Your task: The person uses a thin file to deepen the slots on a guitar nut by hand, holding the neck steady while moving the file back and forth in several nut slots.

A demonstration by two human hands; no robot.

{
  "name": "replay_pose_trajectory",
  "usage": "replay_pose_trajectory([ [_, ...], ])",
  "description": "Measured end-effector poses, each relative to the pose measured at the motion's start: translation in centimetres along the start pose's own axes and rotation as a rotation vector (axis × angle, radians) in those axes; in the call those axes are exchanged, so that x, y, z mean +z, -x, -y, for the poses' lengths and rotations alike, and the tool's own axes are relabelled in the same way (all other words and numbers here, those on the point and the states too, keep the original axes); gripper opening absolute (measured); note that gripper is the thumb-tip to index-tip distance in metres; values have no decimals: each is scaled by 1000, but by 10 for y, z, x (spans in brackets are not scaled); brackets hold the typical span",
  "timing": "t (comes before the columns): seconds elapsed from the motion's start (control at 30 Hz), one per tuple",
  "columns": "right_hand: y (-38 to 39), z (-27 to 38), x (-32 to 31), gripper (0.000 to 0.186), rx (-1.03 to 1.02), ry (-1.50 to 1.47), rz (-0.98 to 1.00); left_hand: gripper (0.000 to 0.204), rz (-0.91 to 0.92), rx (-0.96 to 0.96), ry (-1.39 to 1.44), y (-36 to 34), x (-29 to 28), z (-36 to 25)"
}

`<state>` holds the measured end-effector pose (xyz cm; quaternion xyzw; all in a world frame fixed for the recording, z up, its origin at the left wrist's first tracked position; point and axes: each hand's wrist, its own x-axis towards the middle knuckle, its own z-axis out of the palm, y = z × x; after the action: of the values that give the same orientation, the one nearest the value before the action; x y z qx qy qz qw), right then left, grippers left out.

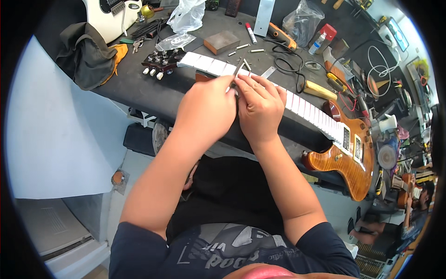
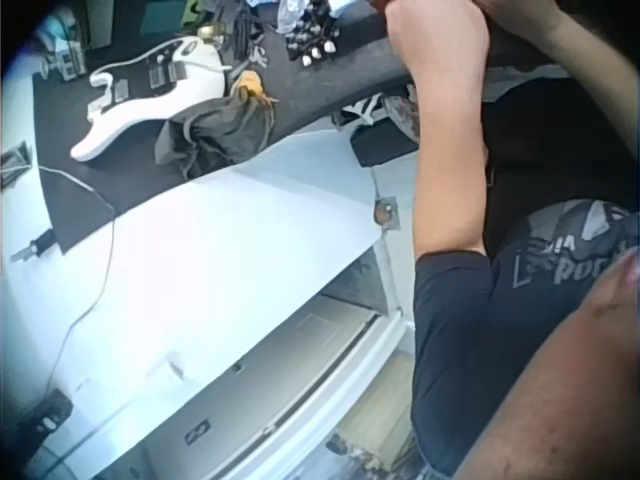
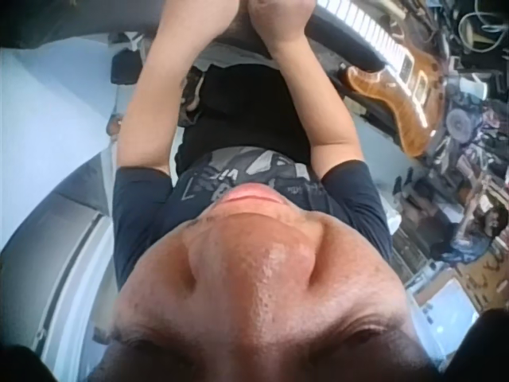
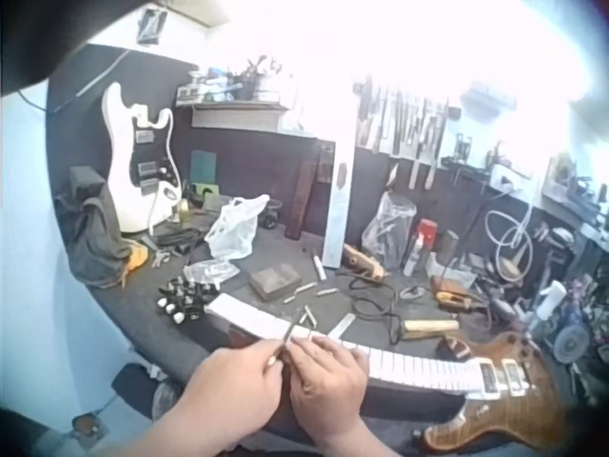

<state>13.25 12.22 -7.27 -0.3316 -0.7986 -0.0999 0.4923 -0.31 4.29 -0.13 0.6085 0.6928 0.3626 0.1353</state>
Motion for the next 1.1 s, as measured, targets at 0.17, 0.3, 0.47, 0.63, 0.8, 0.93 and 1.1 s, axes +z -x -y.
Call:
replay_pose_trajectory([
  [0.17, 5, -10, -2, 18, 19, 52, 0, 36, -13, 24, 133, 95, -19, 7],
  [0.3, 0, -3, -2, 17, 9, 5, -18, 35, -3, 29, 26, 31, -9, 0],
  [0.47, 2, -6, -2, 20, 9, 3, -18, 35, -50, 46, 10, 5, 8, -2],
  [0.63, 6, -10, 1, 18, 3, 31, -25, 36, -27, 71, 106, 76, -13, 16],
  [0.8, -3, 1, 1, 17, -1, 1, -40, 35, -28, 77, -48, -5, 2, 3],
  [0.93, 1, -3, -3, 16, -8, 10, -37, 34, 3, 32, -25, 5, 2, 0],
  [1.1, 2, -5, -4, 20, 23, 21, -11, 28, -9, 44, 17, 80, -18, 7],
])
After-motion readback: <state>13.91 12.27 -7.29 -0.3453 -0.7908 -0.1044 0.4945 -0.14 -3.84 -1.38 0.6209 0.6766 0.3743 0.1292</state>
